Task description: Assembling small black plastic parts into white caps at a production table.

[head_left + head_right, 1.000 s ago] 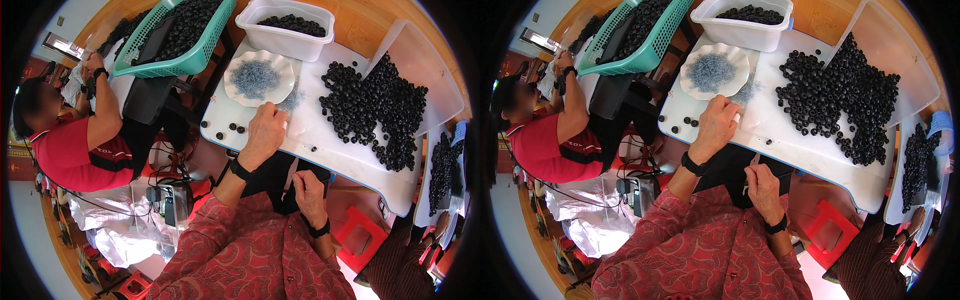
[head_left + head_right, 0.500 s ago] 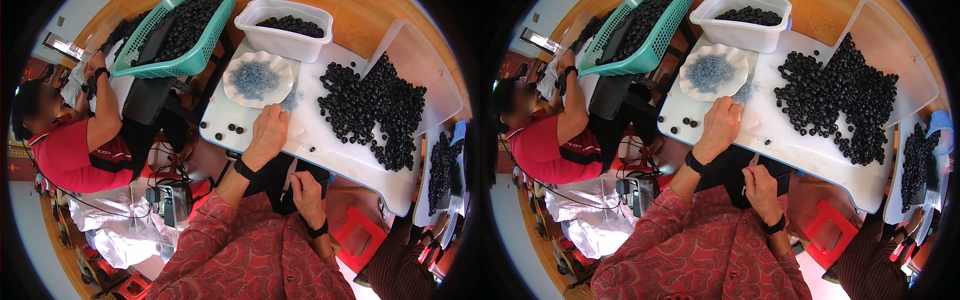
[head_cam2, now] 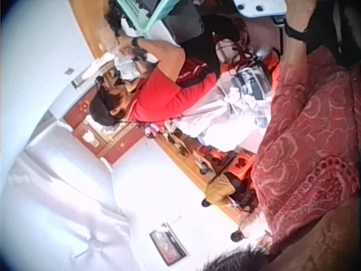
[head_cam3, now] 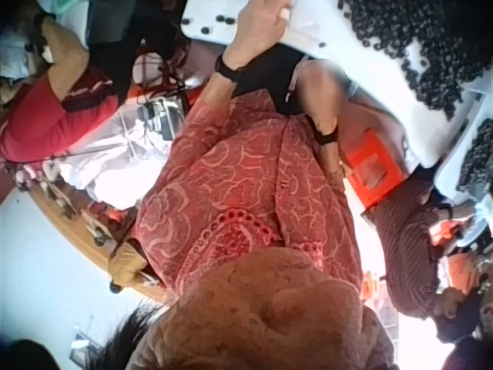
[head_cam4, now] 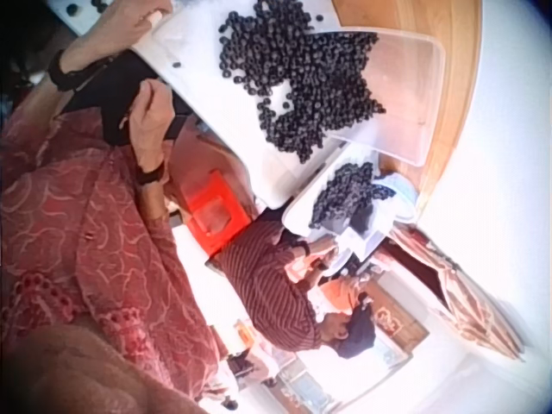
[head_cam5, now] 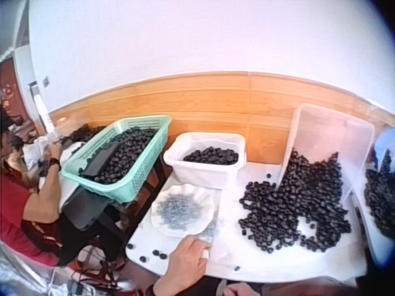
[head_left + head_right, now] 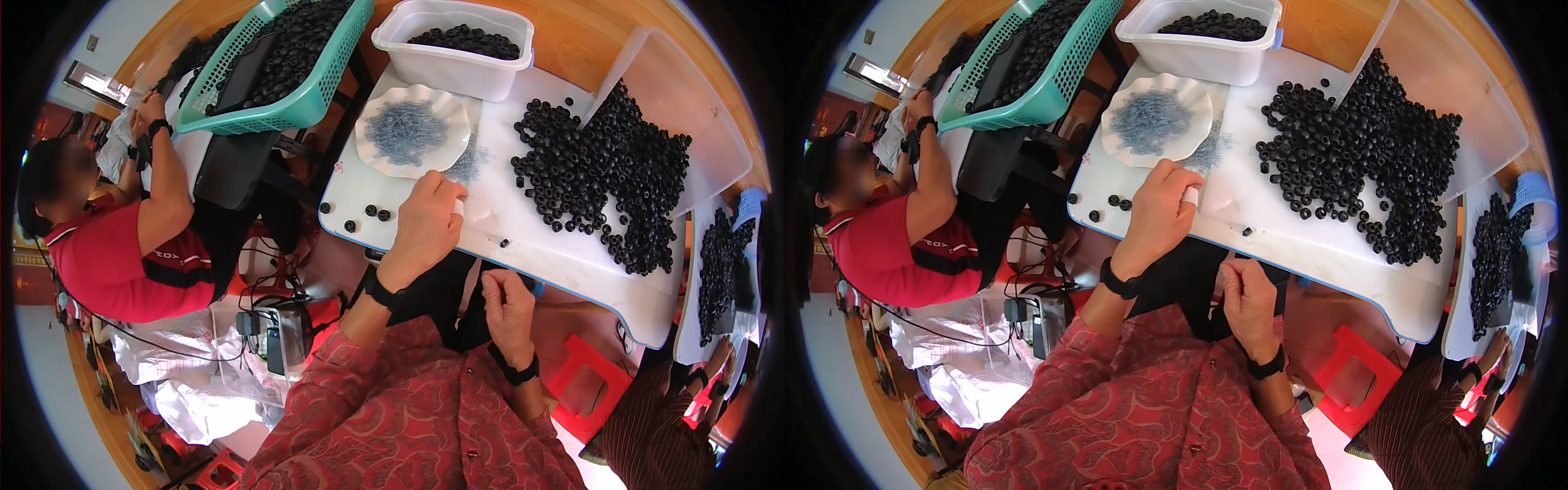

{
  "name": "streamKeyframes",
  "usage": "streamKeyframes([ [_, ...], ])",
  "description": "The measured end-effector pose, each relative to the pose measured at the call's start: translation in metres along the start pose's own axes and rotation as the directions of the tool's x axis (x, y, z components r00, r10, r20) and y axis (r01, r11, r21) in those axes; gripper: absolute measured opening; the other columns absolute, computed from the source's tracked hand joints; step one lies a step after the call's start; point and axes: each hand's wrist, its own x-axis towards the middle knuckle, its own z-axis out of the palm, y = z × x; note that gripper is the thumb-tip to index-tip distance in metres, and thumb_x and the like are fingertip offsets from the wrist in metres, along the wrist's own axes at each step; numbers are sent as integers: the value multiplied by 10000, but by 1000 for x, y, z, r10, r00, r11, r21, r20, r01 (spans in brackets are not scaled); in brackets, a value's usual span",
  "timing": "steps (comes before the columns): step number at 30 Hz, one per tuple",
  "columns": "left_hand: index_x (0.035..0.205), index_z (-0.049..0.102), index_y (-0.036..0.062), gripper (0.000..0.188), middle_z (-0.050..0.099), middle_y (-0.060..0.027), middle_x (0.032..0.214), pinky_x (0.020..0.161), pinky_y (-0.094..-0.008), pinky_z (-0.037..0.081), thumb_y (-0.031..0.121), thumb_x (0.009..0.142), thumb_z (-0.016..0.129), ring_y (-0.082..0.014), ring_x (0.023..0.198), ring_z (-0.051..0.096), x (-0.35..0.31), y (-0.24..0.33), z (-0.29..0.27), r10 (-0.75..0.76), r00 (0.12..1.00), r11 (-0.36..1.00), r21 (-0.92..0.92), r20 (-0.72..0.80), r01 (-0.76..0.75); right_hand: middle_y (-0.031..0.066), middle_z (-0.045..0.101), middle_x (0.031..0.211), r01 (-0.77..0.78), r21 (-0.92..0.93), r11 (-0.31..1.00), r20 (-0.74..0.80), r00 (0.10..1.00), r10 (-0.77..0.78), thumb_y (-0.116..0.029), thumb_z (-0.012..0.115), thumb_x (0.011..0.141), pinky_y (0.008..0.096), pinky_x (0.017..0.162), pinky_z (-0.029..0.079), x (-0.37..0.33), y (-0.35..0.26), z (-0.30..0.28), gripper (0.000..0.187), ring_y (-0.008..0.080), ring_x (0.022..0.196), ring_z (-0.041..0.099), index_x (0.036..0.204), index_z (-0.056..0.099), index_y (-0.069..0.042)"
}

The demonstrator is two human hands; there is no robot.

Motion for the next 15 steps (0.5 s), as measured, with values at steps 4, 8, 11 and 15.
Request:
streamKeyframes([
  [4,965,663,14,189,568,-84,873,664,-289,461,-58,813,576,-185,743,568,-6,15,-7,-79,974,901,-402,212,160,-3,606,805,-203,266,942,-42,974,222,-101,596,972,199,548,428,11,-18,-9,133,47,629,518,1061,628,-8],
  [8,970,668,14,168,574,-64,875,666,-268,452,-46,849,568,-138,739,554,-14,31,-3,-108,940,826,-497,324,267,-19,594,795,-136,453,881,-134,967,218,-103,594,976,174,519,403,24,-33,-11,179,25,595,488,1125,620,-8],
  [11,968,666,17,173,576,-78,872,664,-283,453,-47,841,567,-169,743,566,-19,38,2,-84,940,847,-474,331,242,-23,585,781,-145,471,870,-120,967,226,-102,604,971,170,509,398,27,-34,-15,170,20,582,478,1111,620,-6],
  [15,966,658,20,184,580,-98,869,657,-307,453,-51,826,564,-221,748,575,-23,43,10,-43,948,868,-459,316,192,-17,598,776,-159,459,874,-130,961,243,-99,615,964,169,494,391,25,-23,-15,149,20,572,485,1084,623,-11],
])
